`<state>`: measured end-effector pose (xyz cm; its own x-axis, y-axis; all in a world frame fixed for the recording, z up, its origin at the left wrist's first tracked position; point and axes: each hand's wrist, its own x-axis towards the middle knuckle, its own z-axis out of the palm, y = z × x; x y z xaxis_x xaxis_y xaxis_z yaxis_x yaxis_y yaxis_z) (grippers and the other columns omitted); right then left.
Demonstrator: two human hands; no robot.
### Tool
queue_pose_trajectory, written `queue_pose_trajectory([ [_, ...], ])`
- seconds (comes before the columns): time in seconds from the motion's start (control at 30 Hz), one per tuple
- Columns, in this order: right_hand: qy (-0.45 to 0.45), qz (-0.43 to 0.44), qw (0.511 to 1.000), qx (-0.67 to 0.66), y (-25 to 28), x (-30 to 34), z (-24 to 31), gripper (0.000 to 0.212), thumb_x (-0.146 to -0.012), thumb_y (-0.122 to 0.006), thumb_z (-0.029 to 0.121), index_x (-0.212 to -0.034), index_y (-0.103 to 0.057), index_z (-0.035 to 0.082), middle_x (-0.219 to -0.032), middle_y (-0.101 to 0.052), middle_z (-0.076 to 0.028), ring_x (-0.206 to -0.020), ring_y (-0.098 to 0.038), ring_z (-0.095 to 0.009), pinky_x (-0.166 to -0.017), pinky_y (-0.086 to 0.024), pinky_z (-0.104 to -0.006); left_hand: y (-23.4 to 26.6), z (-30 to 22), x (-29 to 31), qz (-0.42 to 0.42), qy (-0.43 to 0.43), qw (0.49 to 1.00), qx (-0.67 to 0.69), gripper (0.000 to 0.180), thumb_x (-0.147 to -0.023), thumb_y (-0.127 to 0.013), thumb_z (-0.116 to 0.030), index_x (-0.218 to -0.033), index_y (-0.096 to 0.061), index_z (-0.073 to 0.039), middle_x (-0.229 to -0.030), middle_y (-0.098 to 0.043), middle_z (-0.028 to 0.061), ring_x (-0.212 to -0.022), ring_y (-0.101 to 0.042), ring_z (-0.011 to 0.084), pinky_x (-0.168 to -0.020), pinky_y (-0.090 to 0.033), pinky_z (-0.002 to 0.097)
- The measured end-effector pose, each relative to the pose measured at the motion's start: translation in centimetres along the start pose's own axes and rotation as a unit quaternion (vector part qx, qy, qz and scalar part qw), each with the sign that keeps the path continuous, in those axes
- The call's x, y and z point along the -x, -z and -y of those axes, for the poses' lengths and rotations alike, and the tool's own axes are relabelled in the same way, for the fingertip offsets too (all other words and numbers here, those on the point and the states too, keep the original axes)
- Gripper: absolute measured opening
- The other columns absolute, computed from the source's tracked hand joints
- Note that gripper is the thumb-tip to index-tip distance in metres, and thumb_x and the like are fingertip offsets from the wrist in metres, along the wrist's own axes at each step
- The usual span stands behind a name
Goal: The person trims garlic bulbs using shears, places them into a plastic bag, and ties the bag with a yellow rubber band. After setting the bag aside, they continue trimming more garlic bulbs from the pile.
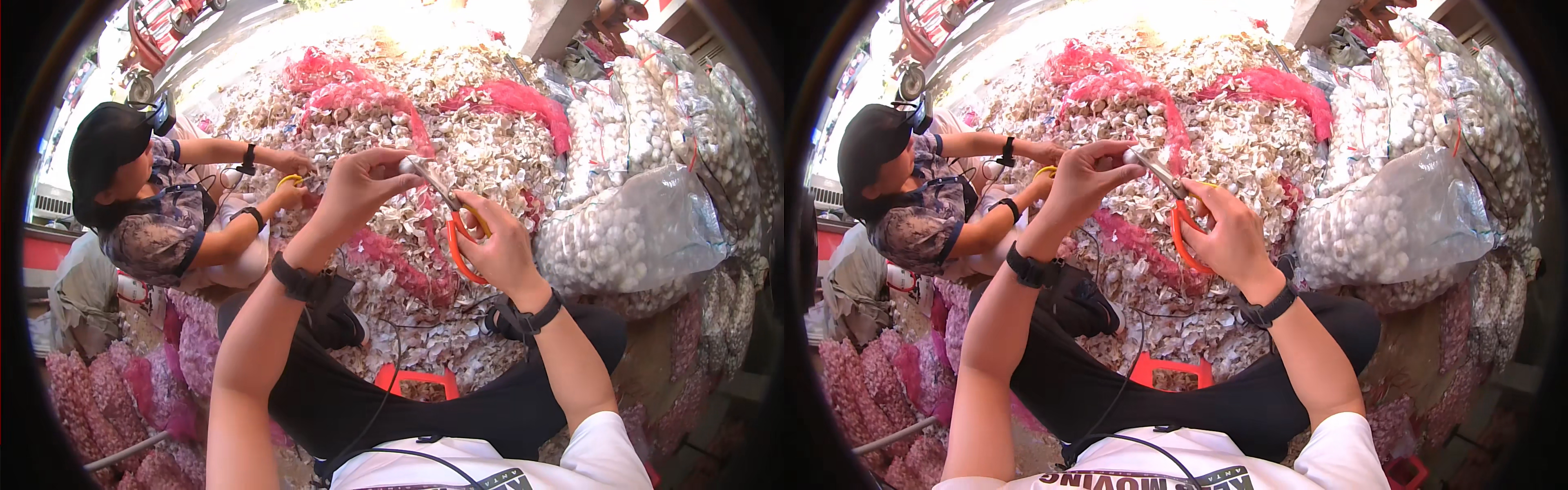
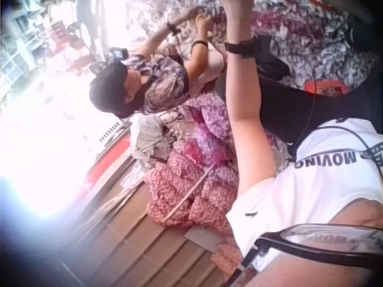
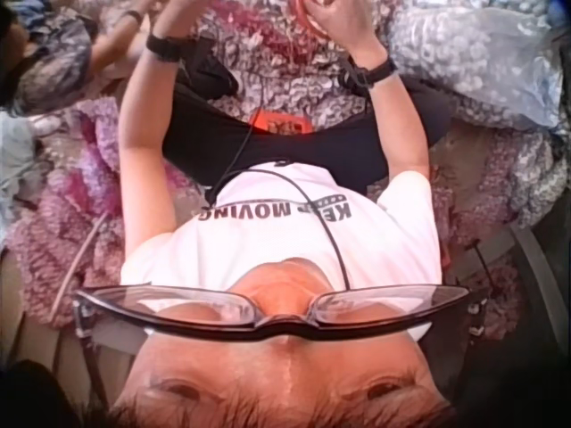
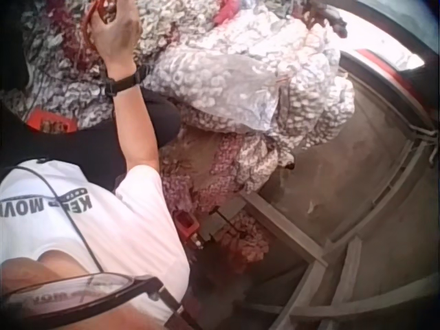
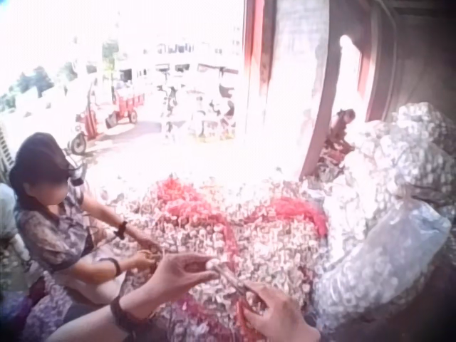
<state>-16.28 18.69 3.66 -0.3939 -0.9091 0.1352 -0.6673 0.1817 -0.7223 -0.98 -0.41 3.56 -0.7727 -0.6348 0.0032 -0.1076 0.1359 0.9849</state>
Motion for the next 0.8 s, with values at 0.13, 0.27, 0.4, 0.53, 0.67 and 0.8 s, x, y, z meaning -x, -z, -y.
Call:
queue_pose_trajectory([
  [0.13, 0.049, -0.072, 0.996, -0.021, -1.8, 0.4, -1.3, 0.046, -0.085, -0.075, 0.024, -0.128, -0.062, 0.012, -0.088, -0.07, -0.008, -0.067, -0.064, -0.018, -0.062, -0.05, -0.0318, -0.2, 0.4, -0.1, 0.005, -0.024, 1.0, -0.003, 0.04, -0.083, -0.081, -0.016, -0.116, -0.068, 0.003, -0.1, -0.073, 0.0077, -0.09, -0.066, 0.0085, -0.077, -0.053, 0.023],
  [0.27, -0.055, -0.047, 0.987, -0.146, -1.6, 0.1, -0.6, 0.044, -0.09, -0.072, 0.022, -0.13, -0.059, 0.008, -0.091, -0.072, -0.009, -0.07, -0.066, -0.013, -0.061, -0.048, -0.0269, -0.5, 0.1, 0.0, 0.032, 0.026, 0.992, 0.122, 0.044, -0.084, -0.078, -0.012, -0.123, -0.063, 0.001, -0.11, -0.07, 0.0082, -0.101, -0.064, 0.011, -0.088, -0.051, 0.0264],
  [0.4, -0.15, -0.039, 0.892, -0.424, -1.1, -1.0, -0.2, 0.046, -0.094, -0.068, 0.013, -0.133, -0.048, -0.002, -0.091, -0.071, -0.006, -0.081, -0.068, -0.009, -0.067, -0.05, -0.0194, -1.4, 0.6, 0.3, 0.103, 0.073, 0.963, 0.236, 0.047, -0.085, -0.075, -0.004, -0.129, -0.059, 0.0, -0.116, -0.067, 0.0069, -0.111, -0.06, 0.0123, -0.096, -0.048, 0.0288],
  [0.53, -0.136, -0.026, 0.824, -0.549, -1.0, -1.3, -0.1, 0.053, -0.091, -0.071, 0.009, -0.135, -0.042, 0.0, -0.101, -0.068, -0.008, -0.086, -0.066, -0.01, -0.074, -0.056, -0.0221, -2.6, 0.8, 0.7, 0.165, 0.089, 0.956, 0.227, 0.044, -0.087, -0.074, -0.005, -0.128, -0.058, 0.003, -0.115, -0.067, 0.0078, -0.104, -0.063, 0.0109, -0.09, -0.051, 0.0256],
  [0.67, -0.138, -0.016, 0.839, -0.526, -0.9, -1.0, -0.2, 0.052, -0.09, -0.071, 0.007, -0.134, -0.043, -0.001, -0.102, -0.068, -0.009, -0.089, -0.068, -0.013, -0.08, -0.058, -0.0263, -2.9, -0.2, 0.9, 0.178, 0.107, 0.96, 0.187, 0.043, -0.088, -0.073, -0.007, -0.127, -0.059, 0.005, -0.112, -0.068, 0.0088, -0.102, -0.065, 0.0109, -0.089, -0.051, 0.0256],
  [0.8, -0.156, 0.021, 0.772, -0.615, -0.4, -0.9, -0.2, 0.049, -0.091, -0.069, 0.006, -0.132, -0.043, 0.0, -0.102, -0.067, -0.009, -0.093, -0.069, -0.018, -0.084, -0.06, -0.0328, -2.4, 0.5, 0.8, 0.19, 0.104, 0.953, 0.213, 0.042, -0.088, -0.073, -0.007, -0.127, -0.059, 0.004, -0.107, -0.07, 0.0079, -0.099, -0.066, 0.012, -0.09, -0.051, 0.0272],
])
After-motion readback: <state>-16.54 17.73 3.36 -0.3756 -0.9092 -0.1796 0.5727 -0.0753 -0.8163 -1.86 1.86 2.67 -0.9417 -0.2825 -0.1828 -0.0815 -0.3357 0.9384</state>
